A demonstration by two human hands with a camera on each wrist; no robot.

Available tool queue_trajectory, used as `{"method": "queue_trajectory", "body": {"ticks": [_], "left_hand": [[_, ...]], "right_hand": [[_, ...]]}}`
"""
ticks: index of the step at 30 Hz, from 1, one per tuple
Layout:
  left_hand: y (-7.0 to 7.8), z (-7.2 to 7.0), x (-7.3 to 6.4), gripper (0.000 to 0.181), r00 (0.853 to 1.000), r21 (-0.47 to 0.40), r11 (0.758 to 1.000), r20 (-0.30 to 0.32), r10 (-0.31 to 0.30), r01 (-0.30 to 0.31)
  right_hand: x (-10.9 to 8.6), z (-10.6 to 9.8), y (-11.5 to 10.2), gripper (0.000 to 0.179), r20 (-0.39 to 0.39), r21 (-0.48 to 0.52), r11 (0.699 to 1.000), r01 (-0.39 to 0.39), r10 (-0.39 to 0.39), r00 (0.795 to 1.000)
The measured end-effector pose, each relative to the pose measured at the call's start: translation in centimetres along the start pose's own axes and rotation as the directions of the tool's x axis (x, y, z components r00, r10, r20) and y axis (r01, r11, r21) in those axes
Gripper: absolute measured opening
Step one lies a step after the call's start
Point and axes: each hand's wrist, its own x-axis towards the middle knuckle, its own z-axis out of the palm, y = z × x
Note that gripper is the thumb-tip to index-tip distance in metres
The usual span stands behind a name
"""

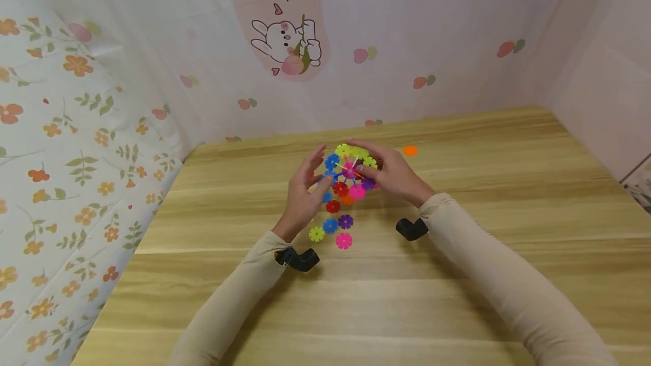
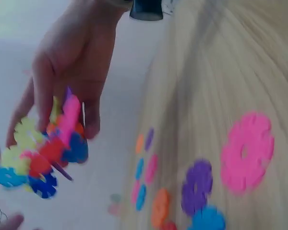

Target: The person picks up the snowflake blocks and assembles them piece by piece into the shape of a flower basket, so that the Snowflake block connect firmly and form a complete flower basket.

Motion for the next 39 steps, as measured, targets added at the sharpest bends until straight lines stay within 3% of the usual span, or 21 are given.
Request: {"method": "queue_trajectory", "body": {"ticks": [2, 3, 4, 5, 7, 9, 10, 12, 13, 15, 18, 21, 24, 27, 29, 31, 33, 35, 36, 37, 39], "left_hand": [[0.4, -0.1, -0.3, 0.052, 0.995, -0.113, 0.99, -0.029, -0.094, 0.09], [0.7, -0.1, -0.4, 0.05, 0.987, -0.199, 0.968, -0.018, -0.163, 0.156], [0.9, -0.2, -0.4, 0.05, 0.973, -0.304, 0.926, 0.013, -0.23, 0.223], [1.2, -0.2, -0.4, 0.05, 0.957, -0.41, 0.867, 0.057, -0.286, 0.283], [1.9, -0.2, -0.2, 0.055, 0.922, -0.592, 0.713, 0.163, -0.35, 0.376], [2.6, -0.2, 0.2, 0.059, 0.903, -0.699, 0.58, 0.25, -0.351, 0.419], [2.9, -0.3, 0.4, 0.061, 0.901, -0.736, 0.529, 0.276, -0.336, 0.423], [3.5, -0.3, 0.8, 0.062, 0.906, -0.785, 0.465, 0.295, -0.302, 0.41], [3.7, -0.3, 1.0, 0.061, 0.912, -0.798, 0.452, 0.293, -0.286, 0.398], [4.1, -0.4, 1.4, 0.058, 0.926, -0.811, 0.454, 0.28, -0.255, 0.37], [4.3, -0.4, 1.7, 0.053, 0.944, -0.805, 0.494, 0.254, -0.212, 0.328], [4.3, -0.4, 1.8, 0.051, 0.954, -0.796, 0.527, 0.224, -0.201, 0.297], [4.0, -0.5, 1.8, 0.047, 0.96, -0.813, 0.516, 0.189, -0.206, 0.271], [3.3, -0.5, 1.8, 0.043, 0.965, -0.801, 0.542, 0.173, -0.198, 0.254], [2.7, -0.6, 1.9, 0.045, 0.971, -0.785, 0.572, 0.165, -0.176, 0.237], [2.2, -0.6, 1.9, 0.05, 0.974, -0.763, 0.606, 0.165, -0.153, 0.225], [1.7, -0.7, 1.9, 0.053, 0.978, -0.754, 0.624, 0.158, -0.133, 0.206], [1.4, -0.7, 1.9, 0.055, 0.982, -0.743, 0.643, 0.147, -0.117, 0.188], [1.3, -0.8, 1.8, 0.056, 0.984, -0.734, 0.655, 0.141, -0.111, 0.179], [1.1, -0.8, 1.8, 0.056, 0.985, -0.728, 0.664, 0.135, -0.104, 0.17], [0.9, -0.9, 1.7, 0.058, 0.988, -0.716, 0.681, 0.124, -0.087, 0.15]], "right_hand": [[0.0, -0.3, -0.3, 0.053, -0.044, -0.083, 0.995, 0.046, -0.049, 0.998], [0.0, -0.4, -0.5, 0.053, -0.073, -0.134, 0.988, 0.081, -0.091, 0.993], [0.0, -0.5, -0.7, 0.054, -0.102, -0.185, 0.976, 0.114, -0.135, 0.986], [0.0, -0.6, -0.8, 0.055, -0.132, -0.24, 0.959, 0.149, -0.185, 0.974], [0.1, -0.6, -1.2, 0.057, -0.17, -0.35, 0.907, 0.235, -0.309, 0.936], [0.1, -0.4, -1.4, 0.059, -0.17, -0.465, 0.822, 0.328, -0.447, 0.878], [0.1, -0.2, -1.6, 0.061, -0.151, -0.529, 0.763, 0.372, -0.517, 0.843], [0.0, 0.0, -1.8, 0.063, -0.099, -0.631, 0.63, 0.453, -0.644, 0.758], [-0.1, 0.2, -1.9, 0.064, -0.068, -0.672, 0.562, 0.483, -0.696, 0.715], [-0.2, 0.4, -2.0, 0.061, -0.003, -0.735, 0.43, 0.524, -0.774, 0.633], [-0.5, 0.7, -1.9, 0.05, 0.079, -0.776, 0.296, 0.557, -0.831, 0.551], [-0.8, 0.8, -1.7, 0.047, 0.16, -0.799, 0.205, 0.565, -0.833, 0.53], [-1.1, 1.0, -1.6, 0.061, 0.232, -0.802, 0.156, 0.576, -0.808, 0.542], [-1.5, 1.1, -1.4, 0.078, 0.277, -0.798, 0.134, 0.588, -0.785, 0.554], [-1.7, 1.2, -1.3, 0.075, 0.293, -0.788, 0.133, 0.601, -0.778, 0.556], [-1.8, 1.4, -1.1, 0.059, 0.284, -0.768, 0.154, 0.622, -0.787, 0.547], [-1.9, 1.6, -1.0, 0.041, 0.228, -0.736, 0.221, 0.639, -0.809, 0.542], [-2.0, 1.8, -1.0, 0.04, 0.104, -0.688, 0.359, 0.63, -0.81, 0.576], [-2.1, 1.9, -1.0, 0.045, 0.02, -0.646, 0.463, 0.607, -0.785, 0.619], [-2.2, 1.9, -1.1, 0.048, -0.068, -0.574, 0.586, 0.572, -0.73, 0.68], [-2.4, 1.8, -1.6, 0.053, -0.198, -0.303, 0.84, 0.45, -0.518, 0.832]]}}
